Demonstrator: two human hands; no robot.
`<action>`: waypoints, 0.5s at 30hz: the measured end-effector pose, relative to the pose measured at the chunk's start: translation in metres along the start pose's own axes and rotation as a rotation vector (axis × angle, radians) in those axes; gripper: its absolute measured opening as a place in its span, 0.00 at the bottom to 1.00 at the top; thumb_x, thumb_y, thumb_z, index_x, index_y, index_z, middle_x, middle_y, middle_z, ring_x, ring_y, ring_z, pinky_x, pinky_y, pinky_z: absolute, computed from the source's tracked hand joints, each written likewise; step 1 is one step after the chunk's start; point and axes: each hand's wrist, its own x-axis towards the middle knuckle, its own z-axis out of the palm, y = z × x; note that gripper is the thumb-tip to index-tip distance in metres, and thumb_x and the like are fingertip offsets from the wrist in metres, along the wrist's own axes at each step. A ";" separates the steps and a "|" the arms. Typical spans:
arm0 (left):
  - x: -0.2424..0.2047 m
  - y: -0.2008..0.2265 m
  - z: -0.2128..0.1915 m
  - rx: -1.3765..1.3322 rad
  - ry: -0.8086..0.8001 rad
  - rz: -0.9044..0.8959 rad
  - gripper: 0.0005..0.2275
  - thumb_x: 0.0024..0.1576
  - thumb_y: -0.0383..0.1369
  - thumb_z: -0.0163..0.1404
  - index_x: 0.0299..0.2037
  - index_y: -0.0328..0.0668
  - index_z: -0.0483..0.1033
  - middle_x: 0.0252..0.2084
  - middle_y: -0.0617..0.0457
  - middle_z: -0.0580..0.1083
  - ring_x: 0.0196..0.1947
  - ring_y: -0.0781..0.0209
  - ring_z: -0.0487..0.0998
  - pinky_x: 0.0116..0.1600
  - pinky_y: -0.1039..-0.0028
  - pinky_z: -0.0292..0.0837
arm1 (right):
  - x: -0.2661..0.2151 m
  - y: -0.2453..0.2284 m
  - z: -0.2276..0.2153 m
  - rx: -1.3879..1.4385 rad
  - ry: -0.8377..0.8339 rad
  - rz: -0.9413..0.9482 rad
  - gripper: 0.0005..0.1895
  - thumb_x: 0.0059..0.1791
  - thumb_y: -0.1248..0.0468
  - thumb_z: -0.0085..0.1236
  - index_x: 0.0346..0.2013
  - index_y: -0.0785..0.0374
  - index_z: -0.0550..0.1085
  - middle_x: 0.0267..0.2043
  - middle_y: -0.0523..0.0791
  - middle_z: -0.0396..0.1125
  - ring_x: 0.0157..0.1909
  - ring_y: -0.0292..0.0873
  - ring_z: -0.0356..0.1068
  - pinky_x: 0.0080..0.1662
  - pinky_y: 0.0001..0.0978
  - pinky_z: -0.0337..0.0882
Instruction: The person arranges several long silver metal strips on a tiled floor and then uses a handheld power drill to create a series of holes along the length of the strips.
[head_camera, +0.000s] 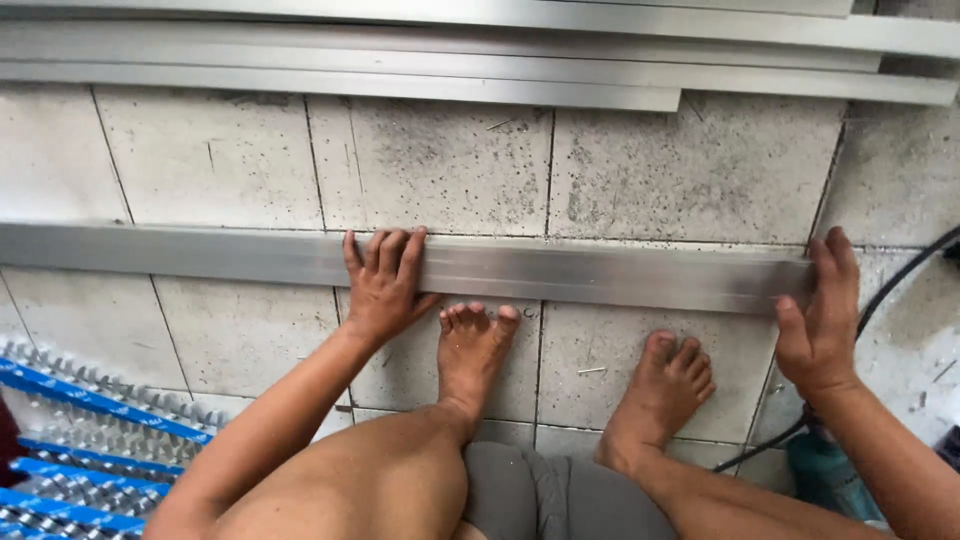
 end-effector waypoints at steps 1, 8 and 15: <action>0.002 0.000 0.003 0.000 0.002 -0.011 0.47 0.43 0.60 0.60 0.72 0.44 0.58 0.62 0.45 0.62 0.65 0.45 0.62 0.71 0.33 0.39 | 0.007 0.006 -0.005 0.001 -0.006 -0.009 0.33 0.56 0.59 0.36 0.70 0.83 0.55 0.74 0.72 0.46 0.76 0.74 0.45 0.73 0.66 0.47; 0.058 -0.006 -0.044 -0.181 -0.157 0.188 0.39 0.39 0.65 0.60 0.57 0.52 0.68 0.55 0.47 0.66 0.56 0.46 0.65 0.61 0.51 0.54 | 0.102 0.011 -0.014 -0.312 -0.106 -0.187 0.28 0.51 0.66 0.62 0.64 0.78 0.72 0.58 0.64 0.64 0.61 0.64 0.63 0.59 0.54 0.64; 0.162 -0.013 -0.083 -0.203 -0.206 0.185 0.29 0.57 0.49 0.55 0.66 0.47 0.66 0.60 0.37 0.67 0.59 0.38 0.66 0.60 0.49 0.64 | 0.189 0.027 0.016 -0.892 -0.040 -0.455 0.24 0.49 0.57 0.63 0.60 0.55 0.77 0.51 0.43 0.72 0.49 0.44 0.73 0.42 0.32 0.76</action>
